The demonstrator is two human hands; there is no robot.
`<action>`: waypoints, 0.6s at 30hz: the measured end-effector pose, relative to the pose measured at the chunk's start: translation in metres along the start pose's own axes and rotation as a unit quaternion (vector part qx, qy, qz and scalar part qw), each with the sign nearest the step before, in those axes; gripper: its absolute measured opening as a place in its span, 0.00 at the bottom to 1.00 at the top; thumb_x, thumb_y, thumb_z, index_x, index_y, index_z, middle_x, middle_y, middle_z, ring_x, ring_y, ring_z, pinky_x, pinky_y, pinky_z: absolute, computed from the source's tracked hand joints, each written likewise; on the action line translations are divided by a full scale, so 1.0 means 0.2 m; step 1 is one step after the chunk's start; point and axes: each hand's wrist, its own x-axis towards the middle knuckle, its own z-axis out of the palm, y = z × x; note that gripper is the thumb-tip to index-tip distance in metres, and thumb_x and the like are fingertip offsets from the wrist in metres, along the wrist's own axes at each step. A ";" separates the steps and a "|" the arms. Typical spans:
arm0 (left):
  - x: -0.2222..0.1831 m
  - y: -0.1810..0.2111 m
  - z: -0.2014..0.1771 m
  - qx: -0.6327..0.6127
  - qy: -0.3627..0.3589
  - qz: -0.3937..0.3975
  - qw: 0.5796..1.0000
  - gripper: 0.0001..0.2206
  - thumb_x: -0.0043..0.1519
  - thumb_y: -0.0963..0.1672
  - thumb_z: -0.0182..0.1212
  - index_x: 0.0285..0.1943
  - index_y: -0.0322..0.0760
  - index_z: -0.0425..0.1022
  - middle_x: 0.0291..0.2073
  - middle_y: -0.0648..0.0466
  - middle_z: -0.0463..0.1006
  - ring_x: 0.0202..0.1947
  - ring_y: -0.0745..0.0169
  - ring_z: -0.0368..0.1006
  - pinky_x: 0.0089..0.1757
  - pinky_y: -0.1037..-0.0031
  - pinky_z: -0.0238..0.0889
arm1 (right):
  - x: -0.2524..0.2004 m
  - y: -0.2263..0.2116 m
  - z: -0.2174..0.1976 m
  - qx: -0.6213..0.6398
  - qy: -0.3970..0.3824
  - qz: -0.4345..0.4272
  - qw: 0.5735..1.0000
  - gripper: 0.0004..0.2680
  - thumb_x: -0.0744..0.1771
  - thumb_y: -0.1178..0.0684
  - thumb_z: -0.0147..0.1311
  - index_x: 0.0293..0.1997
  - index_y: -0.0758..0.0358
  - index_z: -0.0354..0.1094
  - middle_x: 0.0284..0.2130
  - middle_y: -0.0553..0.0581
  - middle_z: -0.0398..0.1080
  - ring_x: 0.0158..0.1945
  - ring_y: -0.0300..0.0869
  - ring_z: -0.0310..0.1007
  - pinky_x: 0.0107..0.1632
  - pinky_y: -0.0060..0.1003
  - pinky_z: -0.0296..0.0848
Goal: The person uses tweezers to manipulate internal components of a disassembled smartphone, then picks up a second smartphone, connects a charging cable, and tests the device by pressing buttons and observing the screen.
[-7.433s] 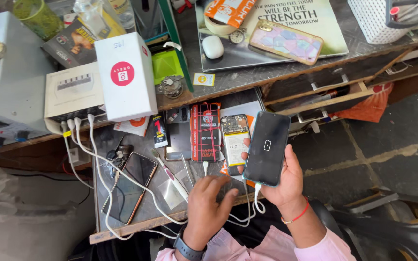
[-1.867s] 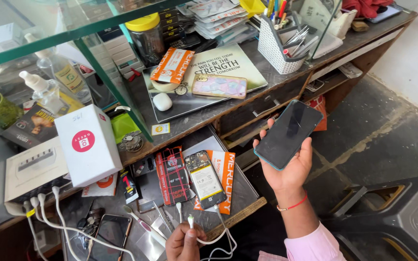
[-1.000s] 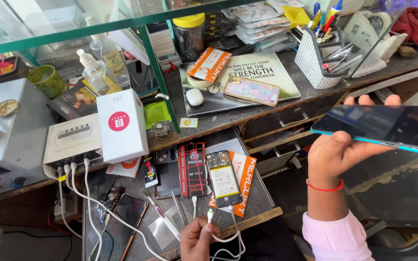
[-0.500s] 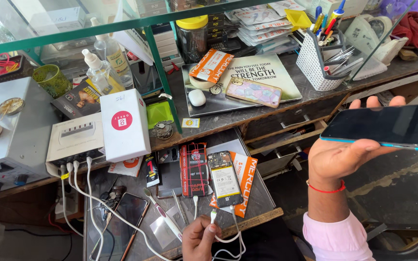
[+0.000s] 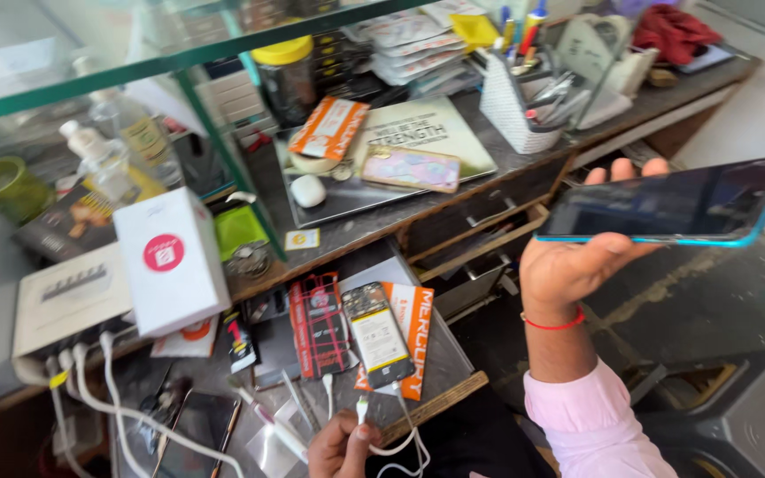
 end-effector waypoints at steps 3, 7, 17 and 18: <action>0.00 -0.06 -0.04 0.022 -0.008 0.016 1.000 0.11 0.65 0.40 0.60 0.28 0.29 0.75 0.23 0.49 0.80 0.25 0.69 0.72 0.31 0.78 0.64 | 0.00 0.00 -0.03 -0.005 -0.005 -0.017 1.000 0.27 0.75 0.37 0.49 0.79 0.49 0.33 0.74 0.52 0.50 0.69 0.43 0.59 0.71 0.39 0.62; 0.01 -0.06 -0.03 0.004 -0.016 0.021 1.000 0.11 0.65 0.41 0.59 0.29 0.29 0.74 0.24 0.49 0.80 0.25 0.69 0.73 0.32 0.77 0.66 | 0.02 0.00 -0.04 -0.012 -0.004 -0.038 0.999 0.27 0.75 0.38 0.49 0.79 0.49 0.33 0.75 0.53 0.51 0.70 0.44 0.59 0.71 0.41 0.63; 0.05 0.22 0.12 0.047 0.018 -0.021 0.998 0.12 0.64 0.41 0.62 0.27 0.27 0.75 0.23 0.51 0.77 0.25 0.69 0.71 0.30 0.77 0.61 | 0.01 -0.07 -0.03 -0.054 -0.051 -0.031 0.997 0.25 0.76 0.37 0.42 0.79 0.52 0.32 0.74 0.52 0.51 0.68 0.42 0.60 0.68 0.35 0.64; 0.05 0.24 0.12 0.041 0.014 -0.020 0.999 0.12 0.65 0.41 0.62 0.28 0.27 0.75 0.23 0.52 0.77 0.25 0.69 0.71 0.30 0.77 0.62 | 0.01 -0.06 -0.04 -0.058 -0.050 -0.031 0.997 0.25 0.76 0.37 0.41 0.79 0.52 0.32 0.74 0.52 0.50 0.68 0.42 0.60 0.68 0.35 0.65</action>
